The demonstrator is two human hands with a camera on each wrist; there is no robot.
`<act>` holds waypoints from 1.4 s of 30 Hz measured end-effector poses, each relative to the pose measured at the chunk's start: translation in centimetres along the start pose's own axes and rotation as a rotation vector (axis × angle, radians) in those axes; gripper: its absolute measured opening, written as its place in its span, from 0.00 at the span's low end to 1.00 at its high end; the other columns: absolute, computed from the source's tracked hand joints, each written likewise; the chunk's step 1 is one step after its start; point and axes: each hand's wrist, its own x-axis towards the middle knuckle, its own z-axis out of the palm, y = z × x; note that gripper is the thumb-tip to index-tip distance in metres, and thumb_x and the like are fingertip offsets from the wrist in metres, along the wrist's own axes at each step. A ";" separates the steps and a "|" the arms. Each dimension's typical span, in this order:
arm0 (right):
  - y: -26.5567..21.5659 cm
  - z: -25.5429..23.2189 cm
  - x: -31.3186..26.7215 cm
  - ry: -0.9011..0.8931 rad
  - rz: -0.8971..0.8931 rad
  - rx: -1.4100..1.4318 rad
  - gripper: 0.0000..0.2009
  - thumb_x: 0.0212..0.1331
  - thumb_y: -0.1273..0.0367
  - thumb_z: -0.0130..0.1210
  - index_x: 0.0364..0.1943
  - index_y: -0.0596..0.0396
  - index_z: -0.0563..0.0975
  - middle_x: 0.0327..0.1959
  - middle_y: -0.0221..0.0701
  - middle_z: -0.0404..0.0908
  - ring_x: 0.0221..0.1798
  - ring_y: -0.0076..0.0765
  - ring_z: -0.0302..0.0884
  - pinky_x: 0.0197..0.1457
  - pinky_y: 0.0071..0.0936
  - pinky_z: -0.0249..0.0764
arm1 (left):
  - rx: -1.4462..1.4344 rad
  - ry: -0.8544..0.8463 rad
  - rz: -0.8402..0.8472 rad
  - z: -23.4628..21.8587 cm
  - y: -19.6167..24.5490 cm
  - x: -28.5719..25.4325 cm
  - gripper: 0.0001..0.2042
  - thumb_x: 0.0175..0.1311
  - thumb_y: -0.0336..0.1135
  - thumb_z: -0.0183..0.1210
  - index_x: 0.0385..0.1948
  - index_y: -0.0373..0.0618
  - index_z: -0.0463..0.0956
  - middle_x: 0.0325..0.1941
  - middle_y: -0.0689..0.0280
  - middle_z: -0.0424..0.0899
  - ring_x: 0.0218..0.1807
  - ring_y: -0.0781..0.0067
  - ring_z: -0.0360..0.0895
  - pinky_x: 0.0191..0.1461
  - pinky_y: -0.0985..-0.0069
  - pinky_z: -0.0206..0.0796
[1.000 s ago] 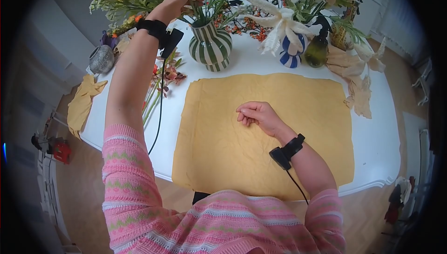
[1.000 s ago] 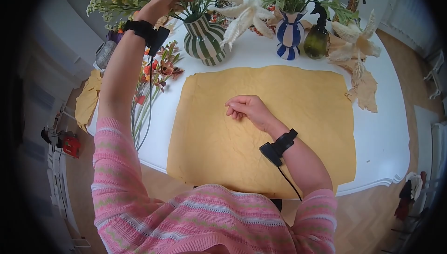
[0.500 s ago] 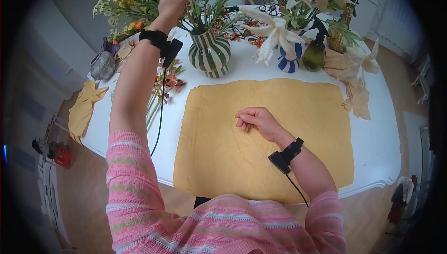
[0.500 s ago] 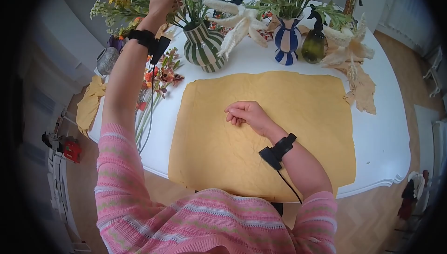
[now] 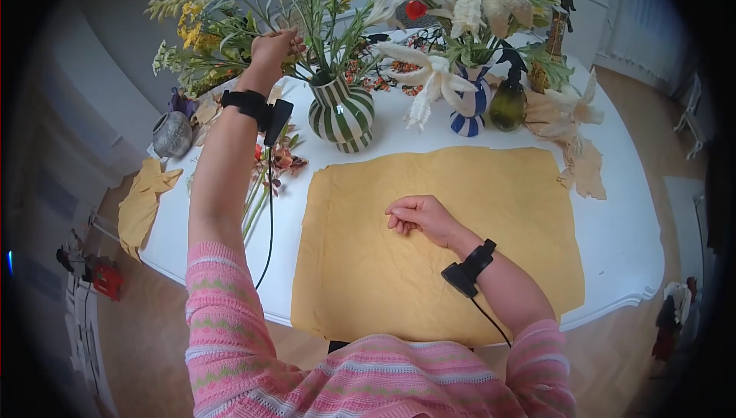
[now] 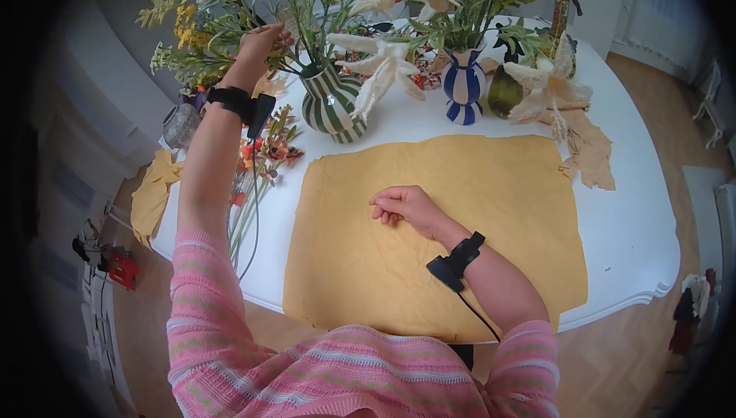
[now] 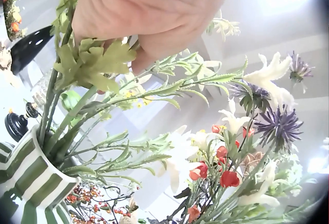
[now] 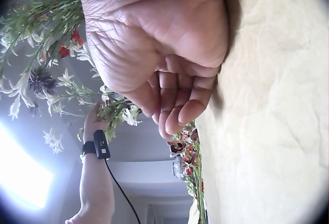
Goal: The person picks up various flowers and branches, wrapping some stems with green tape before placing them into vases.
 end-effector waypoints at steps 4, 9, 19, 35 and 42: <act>0.0 0.0 0.0 0.001 0.010 0.003 0.09 0.67 0.71 0.50 0.43 0.61 0.78 0.33 0.31 0.81 0.33 0.22 0.76 0.38 0.20 0.73 | 0.118 -0.078 0.015 -0.4 -0.2 0.1 0.10 0.65 0.34 0.58 0.41 0.37 0.76 0.37 0.61 0.83 0.36 0.71 0.82 0.34 0.78 0.71; 0.1 0.1 0.0 0.005 0.013 -0.007 0.09 0.67 0.71 0.50 0.43 0.61 0.78 0.33 0.31 0.81 0.33 0.22 0.76 0.38 0.20 0.73 | 0.180 -0.107 0.060 -0.5 -0.6 -0.1 0.08 0.65 0.34 0.58 0.37 0.38 0.78 0.34 0.63 0.84 0.34 0.74 0.82 0.33 0.80 0.69; 0.0 0.2 0.0 0.017 0.005 -0.014 0.09 0.67 0.71 0.50 0.43 0.61 0.78 0.33 0.31 0.81 0.32 0.22 0.76 0.38 0.20 0.73 | 0.491 0.027 0.392 -0.5 -1.1 -0.7 0.09 0.63 0.34 0.61 0.32 0.36 0.81 0.27 0.66 0.84 0.27 0.82 0.77 0.32 0.83 0.68; 0.2 0.1 0.0 0.017 0.001 -0.012 0.09 0.67 0.71 0.50 0.43 0.61 0.78 0.33 0.31 0.81 0.32 0.22 0.76 0.38 0.20 0.73 | 0.393 -0.049 0.315 -1.0 -1.1 -1.6 0.08 0.62 0.36 0.61 0.28 0.41 0.83 0.25 0.68 0.85 0.26 0.85 0.78 0.29 0.84 0.68; 0.1 0.2 0.0 0.021 0.000 -0.014 0.09 0.67 0.70 0.50 0.43 0.61 0.78 0.33 0.31 0.81 0.32 0.22 0.76 0.37 0.19 0.73 | 0.357 -0.079 0.296 -1.6 -1.6 -1.7 0.08 0.62 0.35 0.62 0.29 0.40 0.83 0.26 0.68 0.84 0.27 0.84 0.77 0.31 0.84 0.68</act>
